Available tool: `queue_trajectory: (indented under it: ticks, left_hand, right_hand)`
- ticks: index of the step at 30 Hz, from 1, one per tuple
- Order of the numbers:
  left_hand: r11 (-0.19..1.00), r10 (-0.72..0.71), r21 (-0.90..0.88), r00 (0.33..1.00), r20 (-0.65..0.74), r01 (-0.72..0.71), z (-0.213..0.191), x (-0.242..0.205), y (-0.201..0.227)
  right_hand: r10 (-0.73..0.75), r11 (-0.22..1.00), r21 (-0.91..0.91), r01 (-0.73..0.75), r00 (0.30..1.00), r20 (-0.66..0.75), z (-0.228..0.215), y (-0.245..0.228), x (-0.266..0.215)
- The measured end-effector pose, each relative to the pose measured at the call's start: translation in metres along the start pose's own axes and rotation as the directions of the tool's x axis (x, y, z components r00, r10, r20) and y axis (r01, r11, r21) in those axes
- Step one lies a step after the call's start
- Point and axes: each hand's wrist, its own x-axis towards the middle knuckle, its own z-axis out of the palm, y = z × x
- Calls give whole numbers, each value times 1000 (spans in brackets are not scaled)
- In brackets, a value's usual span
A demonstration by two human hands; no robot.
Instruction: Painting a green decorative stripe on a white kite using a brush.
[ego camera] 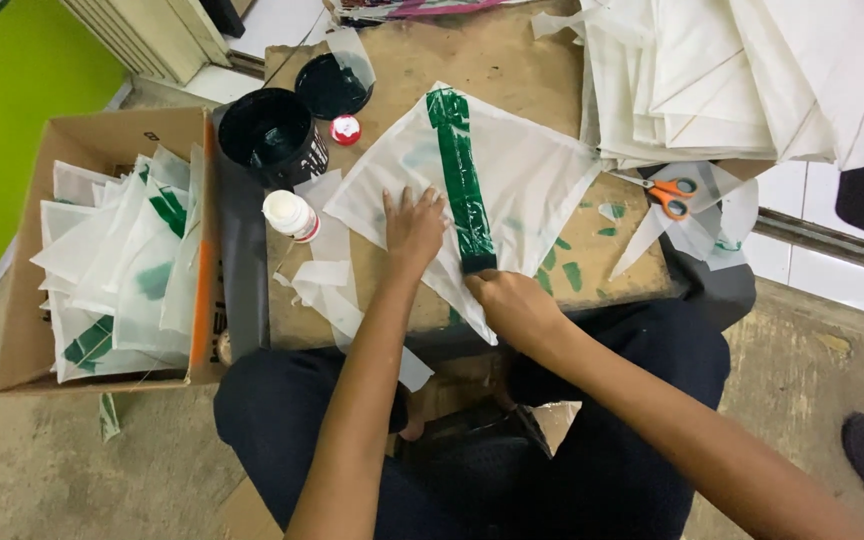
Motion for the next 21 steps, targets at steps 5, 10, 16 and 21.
queue_trajectory:
  ticks: [5,10,16,21]
  left_hand:
    - [1000,4,-4,1000,-25,-4,2,-3,1]
    - [999,36,-9,997,-70,-37,-8,-13,5]
    - [982,160,-95,985,-66,-166,23,-31,-3]
    - [966,250,-87,967,47,-245,13,-54,0]
  right_hand:
    - [0,1000,9,0,1000,-10,-5,-9,-7]
    - [54,997,59,-55,998,6,-3,-5,-2]
    - [57,991,123,-53,998,-28,-12,4,4]
    - [62,994,85,-61,998,-3,-11,6,7]
